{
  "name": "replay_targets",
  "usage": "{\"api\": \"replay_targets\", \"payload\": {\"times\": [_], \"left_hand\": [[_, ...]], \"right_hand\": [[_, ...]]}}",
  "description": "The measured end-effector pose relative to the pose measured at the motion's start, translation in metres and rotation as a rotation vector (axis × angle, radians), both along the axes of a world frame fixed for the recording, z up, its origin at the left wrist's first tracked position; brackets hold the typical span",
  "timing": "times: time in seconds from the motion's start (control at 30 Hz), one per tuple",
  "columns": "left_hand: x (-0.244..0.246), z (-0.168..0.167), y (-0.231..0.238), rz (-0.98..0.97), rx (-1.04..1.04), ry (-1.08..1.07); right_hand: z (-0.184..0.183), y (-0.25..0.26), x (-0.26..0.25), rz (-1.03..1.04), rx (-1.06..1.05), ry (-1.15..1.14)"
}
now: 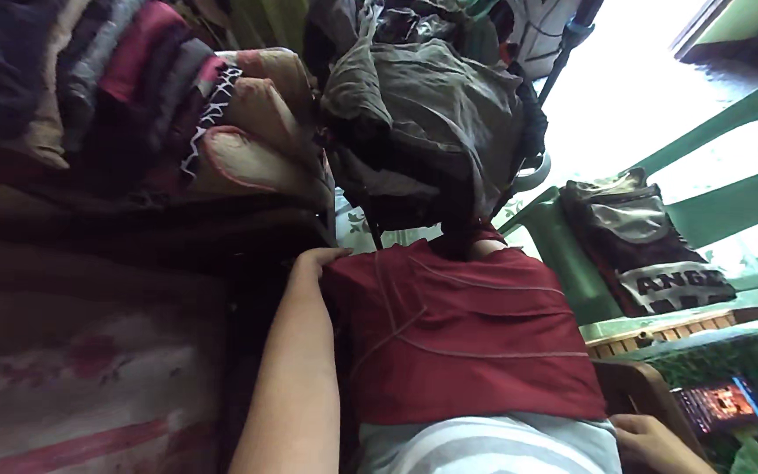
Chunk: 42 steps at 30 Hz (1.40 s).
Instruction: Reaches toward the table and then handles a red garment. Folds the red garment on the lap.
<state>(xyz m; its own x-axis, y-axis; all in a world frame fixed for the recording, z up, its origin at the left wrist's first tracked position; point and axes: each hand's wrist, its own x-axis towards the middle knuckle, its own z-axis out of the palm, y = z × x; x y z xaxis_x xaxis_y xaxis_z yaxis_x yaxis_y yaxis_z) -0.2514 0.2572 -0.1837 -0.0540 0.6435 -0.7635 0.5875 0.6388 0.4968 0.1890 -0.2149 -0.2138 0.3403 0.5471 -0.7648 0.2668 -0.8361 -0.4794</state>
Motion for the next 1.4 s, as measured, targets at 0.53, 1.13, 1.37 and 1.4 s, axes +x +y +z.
{"api": "replay_targets", "payload": {"times": [0.53, 1.13, 1.37, 1.4], "left_hand": [[0.014, 0.056, -0.012, -0.13, 0.602, -0.857], [0.033, 0.101, -0.066, -0.59, 0.963, -0.839], [0.03, 0.1, -0.083, -0.477, 1.143, -0.79], [0.03, 0.1, -0.085, -0.471, 1.166, -0.789]], "right_hand": [[0.142, 0.26, -0.09, 0.555, 0.984, -0.267], [0.191, 0.392, -0.145, 1.086, 0.698, 0.217], [0.237, 0.369, -0.112, 1.282, 0.291, -0.321], [0.238, 0.367, -0.102, 1.278, 0.287, -0.355]]}}
